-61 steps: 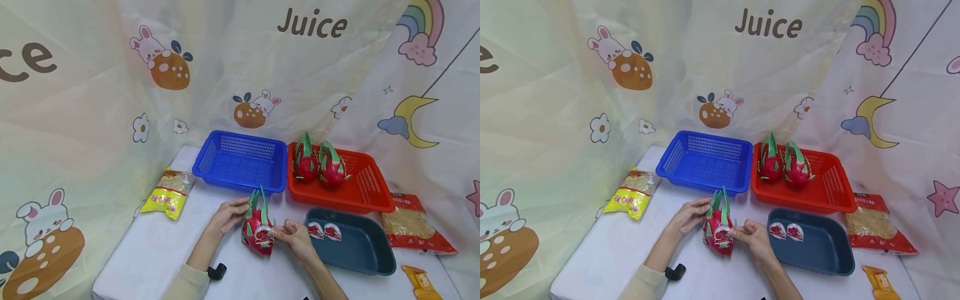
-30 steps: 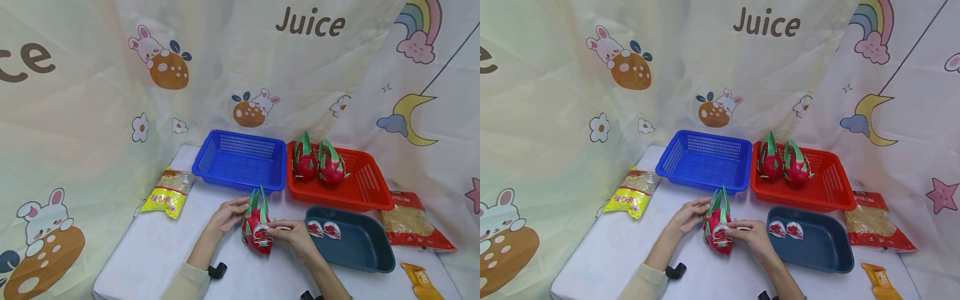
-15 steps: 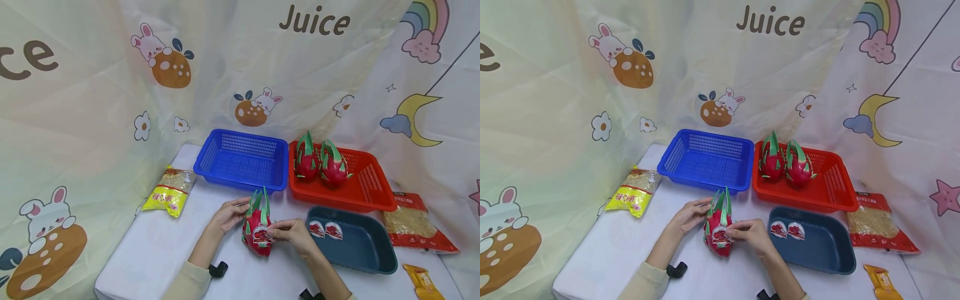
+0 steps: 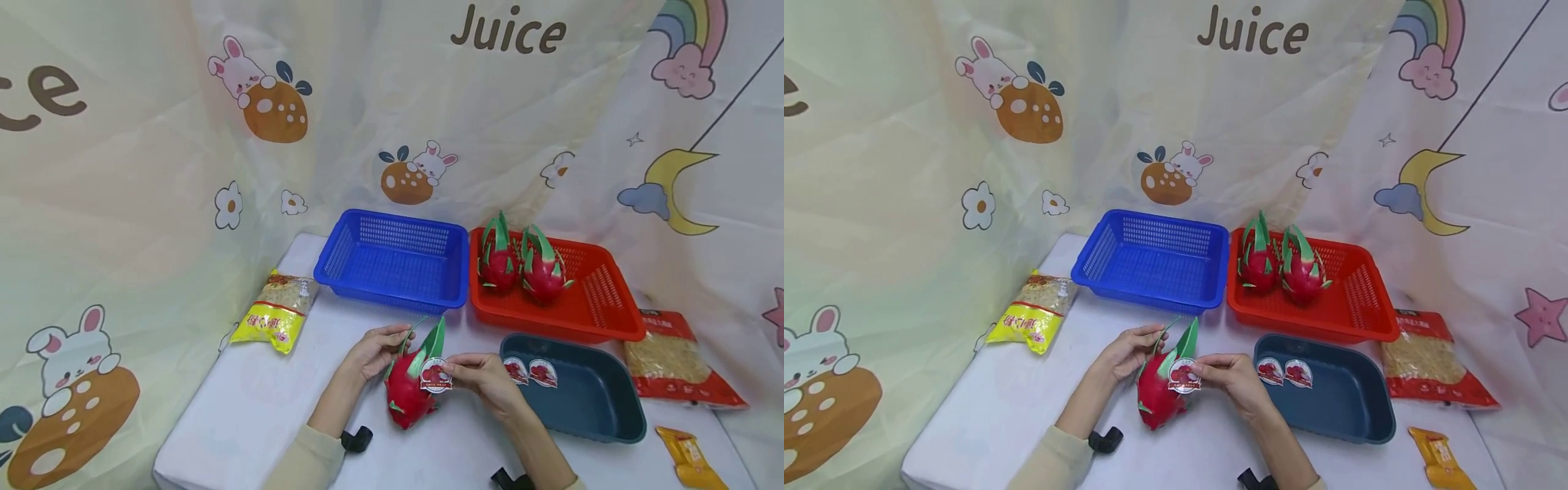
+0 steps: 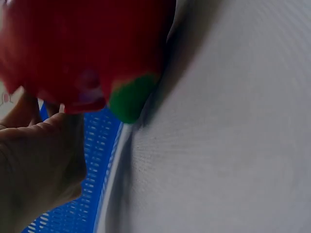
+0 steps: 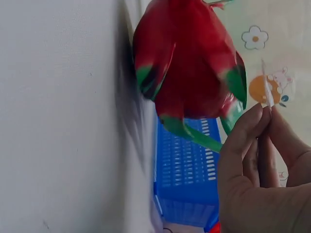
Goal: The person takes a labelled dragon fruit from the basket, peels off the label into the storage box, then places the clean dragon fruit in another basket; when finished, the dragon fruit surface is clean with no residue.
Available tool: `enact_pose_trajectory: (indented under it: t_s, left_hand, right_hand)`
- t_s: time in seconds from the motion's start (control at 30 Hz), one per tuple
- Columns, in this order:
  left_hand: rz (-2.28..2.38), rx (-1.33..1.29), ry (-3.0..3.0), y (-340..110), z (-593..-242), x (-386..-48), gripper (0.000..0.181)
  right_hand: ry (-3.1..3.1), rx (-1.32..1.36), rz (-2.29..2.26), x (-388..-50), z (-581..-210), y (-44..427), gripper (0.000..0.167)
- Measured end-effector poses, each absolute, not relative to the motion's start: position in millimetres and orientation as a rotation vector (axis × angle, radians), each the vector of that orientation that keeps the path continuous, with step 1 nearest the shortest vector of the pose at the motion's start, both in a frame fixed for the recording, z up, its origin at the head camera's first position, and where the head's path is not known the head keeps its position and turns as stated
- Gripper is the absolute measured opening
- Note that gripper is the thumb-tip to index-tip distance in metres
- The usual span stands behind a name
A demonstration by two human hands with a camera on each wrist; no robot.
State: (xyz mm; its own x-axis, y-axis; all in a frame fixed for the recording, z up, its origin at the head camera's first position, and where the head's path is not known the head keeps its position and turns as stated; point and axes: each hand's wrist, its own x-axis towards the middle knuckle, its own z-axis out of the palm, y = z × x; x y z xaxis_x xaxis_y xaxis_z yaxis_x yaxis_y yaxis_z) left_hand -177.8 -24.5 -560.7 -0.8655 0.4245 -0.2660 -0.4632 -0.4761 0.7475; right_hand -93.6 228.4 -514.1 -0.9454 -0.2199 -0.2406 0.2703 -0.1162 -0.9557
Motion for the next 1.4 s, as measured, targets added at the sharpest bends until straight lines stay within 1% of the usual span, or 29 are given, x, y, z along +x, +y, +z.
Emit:
enact_pose_trajectory:
  t_s: [0.17, 0.37, 0.53, 0.67, 0.83, 0.93, 1.07, 1.23, 1.3, 1.4]
  left_hand:
    - [2.338, -0.034, 1.181, -25.5, -556.8, -175.0, 0.026]
    - [2.347, -0.025, 1.181, -27.3, -553.1, -173.9, 0.027]
    - [2.357, -0.046, 1.175, -27.2, -552.0, -173.7, 0.023]
    - [2.362, -0.073, 1.186, -26.9, -551.6, -174.8, 0.023]
    - [2.366, -0.069, 1.18, -26.9, -552.4, -176.6, 0.025]
    - [2.365, -0.06, 1.179, -26.4, -552.7, -176.3, 0.023]
    - [2.352, -0.061, 1.184, -24.9, -553.0, -175.2, 0.024]
    - [2.34, -0.054, 1.175, -23.7, -553.4, -175.2, 0.021]
    - [2.34, -0.05, 1.172, -24.0, -553.4, -175.3, 0.024]
    - [2.329, -0.021, 1.184, -24.8, -553.2, -175.3, 0.037]
  right_hand:
    - [1.944, 0.153, -2.147, -92.9, -504.7, 244.3, 0.018]
    - [2.156, 0.237, -2.052, -95.1, -477.1, 285.1, 0.026]
    - [2.162, 0.247, -2.045, -97.2, -460.2, 319.1, 0.024]
    - [2.138, 0.239, -1.995, -98.6, -455.3, 341.3, 0.02]
    - [2.115, 0.219, -1.883, -101.6, -456.5, 367.0, 0.02]
    - [2.094, 0.227, -1.821, -100.8, -459.8, 381.3, 0.022]
    - [2.066, 0.266, -1.77, -96.0, -469.3, 399.0, 0.022]
    - [2.058, 0.314, -1.708, -86.3, -481.7, 416.3, 0.021]
    - [2.049, 0.319, -1.687, -83.5, -486.4, 420.9, 0.023]
    - [2.048, 0.322, -1.65, -80.5, -492.7, 425.3, 0.025]
